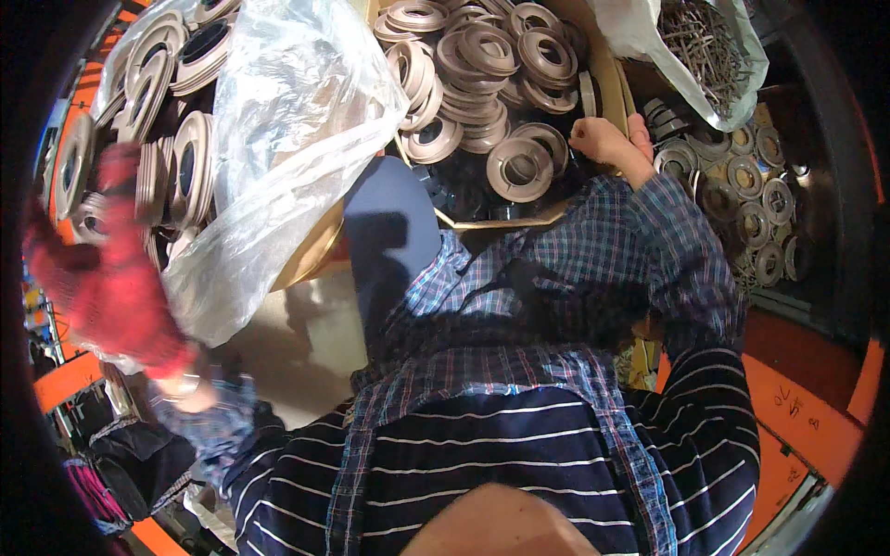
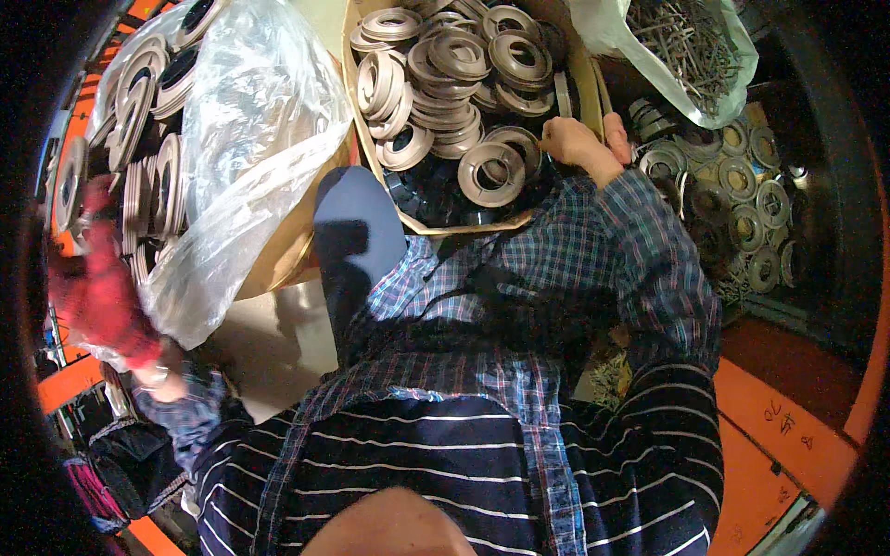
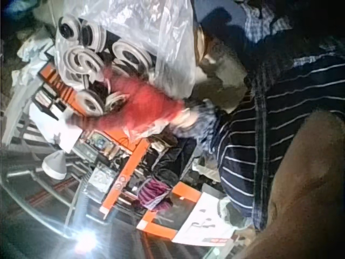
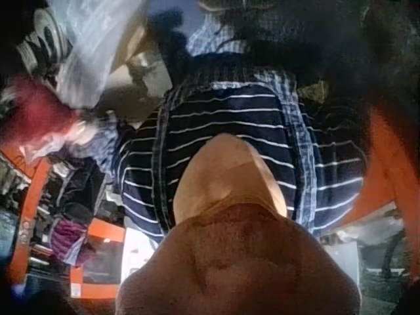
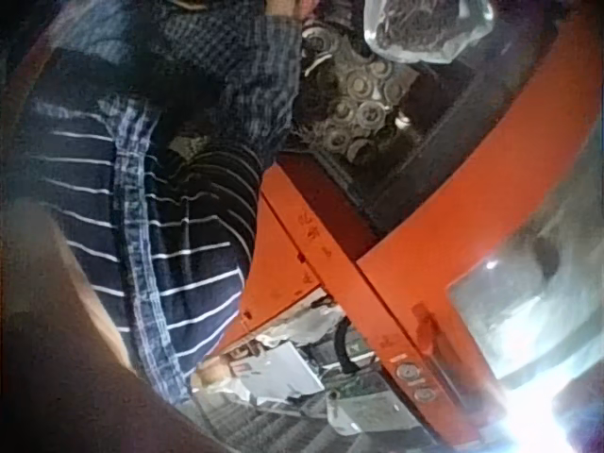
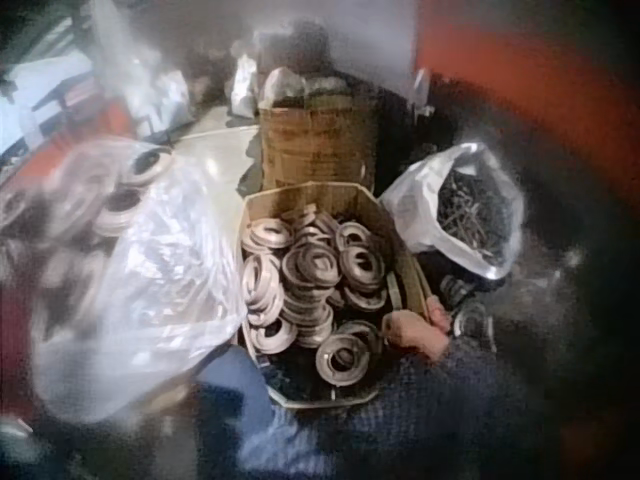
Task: The person repeatedly picks a beige ring and a black insert, presses them together, and places the assembled unit into a plastic bag. They continue this cycle, occasionally reaching into a cardboard box to retrieve more parts.
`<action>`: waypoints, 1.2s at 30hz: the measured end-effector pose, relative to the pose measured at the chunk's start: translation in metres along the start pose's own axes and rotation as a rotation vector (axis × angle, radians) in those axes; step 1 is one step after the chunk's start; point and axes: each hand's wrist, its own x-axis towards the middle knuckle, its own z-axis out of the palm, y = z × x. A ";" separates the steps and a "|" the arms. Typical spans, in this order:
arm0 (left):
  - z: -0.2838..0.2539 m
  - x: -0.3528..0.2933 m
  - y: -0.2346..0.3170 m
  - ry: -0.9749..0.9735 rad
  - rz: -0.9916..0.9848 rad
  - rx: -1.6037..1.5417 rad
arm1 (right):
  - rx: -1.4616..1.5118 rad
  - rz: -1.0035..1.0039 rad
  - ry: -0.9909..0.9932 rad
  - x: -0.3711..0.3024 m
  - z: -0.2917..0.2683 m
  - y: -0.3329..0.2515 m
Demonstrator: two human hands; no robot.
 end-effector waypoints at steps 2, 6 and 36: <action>0.059 -0.049 0.006 -0.368 -0.357 -1.114 | -0.298 -0.108 -0.170 0.033 0.027 0.027; 0.238 -0.143 0.010 -1.266 0.190 -0.058 | -0.401 -0.075 -0.410 0.072 0.079 0.058; 0.179 -0.169 -0.022 -0.484 -0.823 -1.248 | 0.994 -0.086 0.765 -0.171 -0.004 -0.151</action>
